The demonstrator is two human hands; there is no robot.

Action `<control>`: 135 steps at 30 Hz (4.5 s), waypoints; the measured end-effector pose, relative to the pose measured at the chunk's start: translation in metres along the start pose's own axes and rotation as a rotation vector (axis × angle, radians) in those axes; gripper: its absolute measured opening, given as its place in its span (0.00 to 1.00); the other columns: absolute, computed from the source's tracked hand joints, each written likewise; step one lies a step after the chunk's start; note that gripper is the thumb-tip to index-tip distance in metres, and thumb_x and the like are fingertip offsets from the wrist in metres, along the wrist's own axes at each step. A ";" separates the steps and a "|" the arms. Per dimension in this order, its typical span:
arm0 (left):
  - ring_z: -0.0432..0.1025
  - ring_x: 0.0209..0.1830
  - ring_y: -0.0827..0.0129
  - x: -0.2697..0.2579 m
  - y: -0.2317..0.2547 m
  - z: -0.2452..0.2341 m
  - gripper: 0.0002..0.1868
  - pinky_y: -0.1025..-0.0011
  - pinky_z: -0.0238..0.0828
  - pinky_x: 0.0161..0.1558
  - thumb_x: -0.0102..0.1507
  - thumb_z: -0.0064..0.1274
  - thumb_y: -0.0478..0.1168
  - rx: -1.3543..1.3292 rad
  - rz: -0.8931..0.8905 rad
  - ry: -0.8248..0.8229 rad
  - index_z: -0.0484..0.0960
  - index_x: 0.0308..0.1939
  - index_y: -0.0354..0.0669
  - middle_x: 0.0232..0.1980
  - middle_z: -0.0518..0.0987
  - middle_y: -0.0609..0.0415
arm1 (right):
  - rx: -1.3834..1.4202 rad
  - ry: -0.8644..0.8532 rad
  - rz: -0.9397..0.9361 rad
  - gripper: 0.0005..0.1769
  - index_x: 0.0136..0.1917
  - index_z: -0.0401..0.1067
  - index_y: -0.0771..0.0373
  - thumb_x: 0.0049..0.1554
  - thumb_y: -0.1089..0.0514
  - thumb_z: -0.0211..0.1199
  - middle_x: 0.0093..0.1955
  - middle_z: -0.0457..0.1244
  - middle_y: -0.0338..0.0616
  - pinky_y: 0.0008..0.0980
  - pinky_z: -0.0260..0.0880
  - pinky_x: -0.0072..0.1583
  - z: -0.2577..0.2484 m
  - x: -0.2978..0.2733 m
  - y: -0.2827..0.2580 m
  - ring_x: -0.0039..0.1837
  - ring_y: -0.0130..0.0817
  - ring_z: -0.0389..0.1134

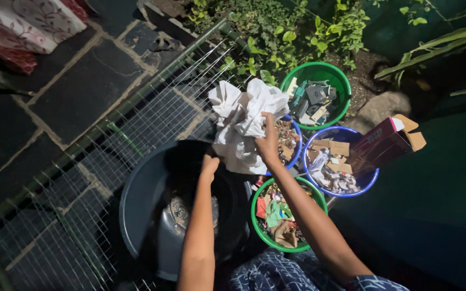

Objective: The person sorts various dry waste items by hand into different colored plastic bins, including emptying a white bag of organic waste and moving individual plastic and paper scraps between the containers.

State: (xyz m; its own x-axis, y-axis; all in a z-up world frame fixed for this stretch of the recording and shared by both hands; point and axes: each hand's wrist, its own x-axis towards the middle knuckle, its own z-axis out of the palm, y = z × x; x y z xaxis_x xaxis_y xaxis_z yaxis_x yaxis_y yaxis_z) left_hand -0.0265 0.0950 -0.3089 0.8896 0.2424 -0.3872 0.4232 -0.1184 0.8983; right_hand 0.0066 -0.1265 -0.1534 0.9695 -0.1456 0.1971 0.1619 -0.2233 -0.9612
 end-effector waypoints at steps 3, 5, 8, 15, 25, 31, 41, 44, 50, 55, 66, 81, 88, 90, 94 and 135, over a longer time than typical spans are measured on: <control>0.71 0.61 0.62 0.004 -0.005 0.016 0.38 0.66 0.65 0.60 0.51 0.42 0.25 -0.037 0.074 0.028 0.73 0.67 0.43 0.60 0.78 0.52 | 0.139 0.034 0.031 0.26 0.65 0.63 0.60 0.56 0.67 0.65 0.51 0.65 0.46 0.31 0.67 0.58 -0.009 -0.001 0.013 0.55 0.33 0.65; 0.72 0.59 0.62 0.009 0.003 0.030 0.31 0.66 0.67 0.59 0.56 0.43 0.27 -0.034 -0.002 0.074 0.74 0.64 0.40 0.59 0.79 0.51 | 0.169 0.060 0.002 0.29 0.67 0.62 0.62 0.53 0.70 0.63 0.55 0.64 0.47 0.31 0.65 0.61 -0.015 0.003 0.024 0.58 0.33 0.65; 0.72 0.56 0.64 0.009 0.014 0.048 0.20 0.68 0.67 0.56 0.64 0.47 0.34 -0.200 -0.009 0.076 0.76 0.60 0.37 0.56 0.80 0.51 | 0.174 0.108 -0.025 0.35 0.70 0.59 0.63 0.50 0.73 0.61 0.61 0.62 0.47 0.29 0.62 0.65 -0.029 0.009 0.039 0.63 0.33 0.63; 0.71 0.41 0.65 -0.007 0.028 0.076 0.08 0.69 0.68 0.43 0.64 0.47 0.31 -0.480 -0.034 -0.074 0.74 0.47 0.32 0.44 0.78 0.46 | 0.343 0.239 0.093 0.38 0.70 0.56 0.62 0.49 0.72 0.65 0.60 0.64 0.47 0.31 0.68 0.60 -0.072 0.024 0.023 0.62 0.38 0.66; 0.78 0.40 0.66 0.003 0.023 0.051 0.20 0.68 0.74 0.40 0.63 0.42 0.31 -0.374 -0.008 -0.082 0.79 0.56 0.24 0.47 0.83 0.43 | -0.129 0.226 -0.109 0.41 0.73 0.57 0.65 0.50 0.69 0.68 0.60 0.63 0.58 0.37 0.65 0.63 -0.012 -0.026 0.050 0.60 0.46 0.67; 0.74 0.57 0.53 -0.021 -0.002 0.004 0.26 0.59 0.70 0.56 0.64 0.38 0.31 -0.048 -0.111 0.238 0.69 0.67 0.30 0.61 0.78 0.35 | -0.500 -0.174 -0.069 0.45 0.74 0.59 0.60 0.46 0.65 0.72 0.57 0.62 0.61 0.49 0.65 0.61 0.037 -0.058 0.030 0.61 0.59 0.64; 0.61 0.75 0.41 -0.087 0.071 -0.021 0.27 0.53 0.58 0.72 0.70 0.48 0.42 0.183 0.521 0.693 0.66 0.73 0.45 0.75 0.65 0.34 | -0.682 -0.621 -0.213 0.50 0.79 0.55 0.44 0.47 0.52 0.74 0.67 0.56 0.65 0.56 0.65 0.61 0.066 -0.108 0.054 0.62 0.65 0.60; 0.53 0.79 0.42 -0.108 0.117 -0.007 0.26 0.42 0.48 0.76 0.64 0.56 0.44 0.656 0.938 0.441 0.76 0.67 0.47 0.77 0.60 0.40 | -0.621 -0.753 -0.277 0.45 0.74 0.59 0.51 0.47 0.51 0.74 0.67 0.56 0.63 0.58 0.63 0.61 0.068 -0.108 0.082 0.63 0.65 0.59; 0.40 0.83 0.43 -0.108 0.115 0.023 0.16 0.29 0.34 0.74 0.62 0.61 0.49 0.966 0.694 0.047 0.86 0.53 0.56 0.82 0.53 0.49 | -0.258 -0.607 -0.472 0.32 0.63 0.68 0.63 0.45 0.59 0.70 0.61 0.61 0.59 0.54 0.63 0.65 0.027 -0.095 0.135 0.64 0.60 0.61; 0.35 0.83 0.44 -0.097 0.093 0.025 0.39 0.26 0.33 0.72 0.50 0.70 0.52 1.158 0.695 0.031 0.79 0.63 0.47 0.83 0.45 0.48 | -0.411 -0.600 -0.047 0.15 0.55 0.74 0.57 0.53 0.61 0.69 0.58 0.64 0.49 0.43 0.72 0.60 -0.037 -0.087 0.179 0.59 0.50 0.70; 0.34 0.84 0.42 -0.121 0.089 0.036 0.58 0.27 0.33 0.73 0.38 0.77 0.53 1.328 0.558 -0.038 0.70 0.71 0.50 0.84 0.39 0.43 | -0.454 -0.390 -0.036 0.40 0.65 0.67 0.64 0.40 0.62 0.76 0.63 0.61 0.59 0.47 0.69 0.59 -0.052 -0.081 0.182 0.61 0.61 0.65; 0.40 0.83 0.42 -0.125 0.070 0.055 0.30 0.31 0.36 0.74 0.58 0.55 0.37 1.078 0.733 0.122 0.76 0.67 0.46 0.83 0.44 0.33 | -0.376 0.249 0.065 0.16 0.58 0.72 0.65 0.56 0.71 0.65 0.51 0.66 0.54 0.39 0.71 0.57 -0.061 -0.106 0.167 0.53 0.44 0.71; 0.44 0.83 0.45 -0.122 0.064 0.072 0.23 0.38 0.37 0.77 0.63 0.49 0.35 0.971 0.819 0.115 0.79 0.63 0.44 0.82 0.49 0.36 | -0.236 0.170 0.246 0.14 0.55 0.71 0.66 0.55 0.69 0.63 0.49 0.70 0.48 0.35 0.73 0.55 -0.076 -0.102 0.200 0.51 0.38 0.74; 0.45 0.83 0.46 -0.121 0.062 0.074 0.22 0.40 0.38 0.77 0.63 0.48 0.35 0.962 0.833 0.093 0.80 0.62 0.43 0.82 0.51 0.36 | -0.265 0.132 0.226 0.13 0.54 0.73 0.66 0.55 0.68 0.65 0.48 0.70 0.48 0.36 0.73 0.55 -0.074 -0.100 0.200 0.50 0.38 0.74; 0.48 0.84 0.50 -0.123 0.055 0.077 0.15 0.44 0.43 0.78 0.67 0.48 0.37 0.942 0.872 0.025 0.82 0.56 0.42 0.83 0.55 0.42 | -0.258 0.086 0.234 0.13 0.53 0.73 0.66 0.54 0.66 0.69 0.48 0.69 0.48 0.36 0.73 0.54 -0.065 -0.101 0.200 0.49 0.40 0.74; 0.49 0.81 0.45 -0.069 0.035 0.122 0.33 0.41 0.47 0.74 0.60 0.60 0.46 0.962 0.658 -0.146 0.71 0.68 0.43 0.81 0.54 0.40 | -0.488 -0.142 -0.144 0.53 0.80 0.51 0.67 0.46 0.67 0.71 0.80 0.43 0.71 0.52 0.47 0.77 -0.062 -0.024 0.158 0.80 0.70 0.44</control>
State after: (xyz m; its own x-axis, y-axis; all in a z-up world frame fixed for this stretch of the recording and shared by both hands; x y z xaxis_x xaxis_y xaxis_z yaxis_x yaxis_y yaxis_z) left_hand -0.0522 -0.0437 -0.2757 0.9702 -0.2418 0.0171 -0.2253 -0.8736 0.4314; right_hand -0.0021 -0.2182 -0.2980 0.9646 0.0445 0.2598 0.2238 -0.6591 -0.7180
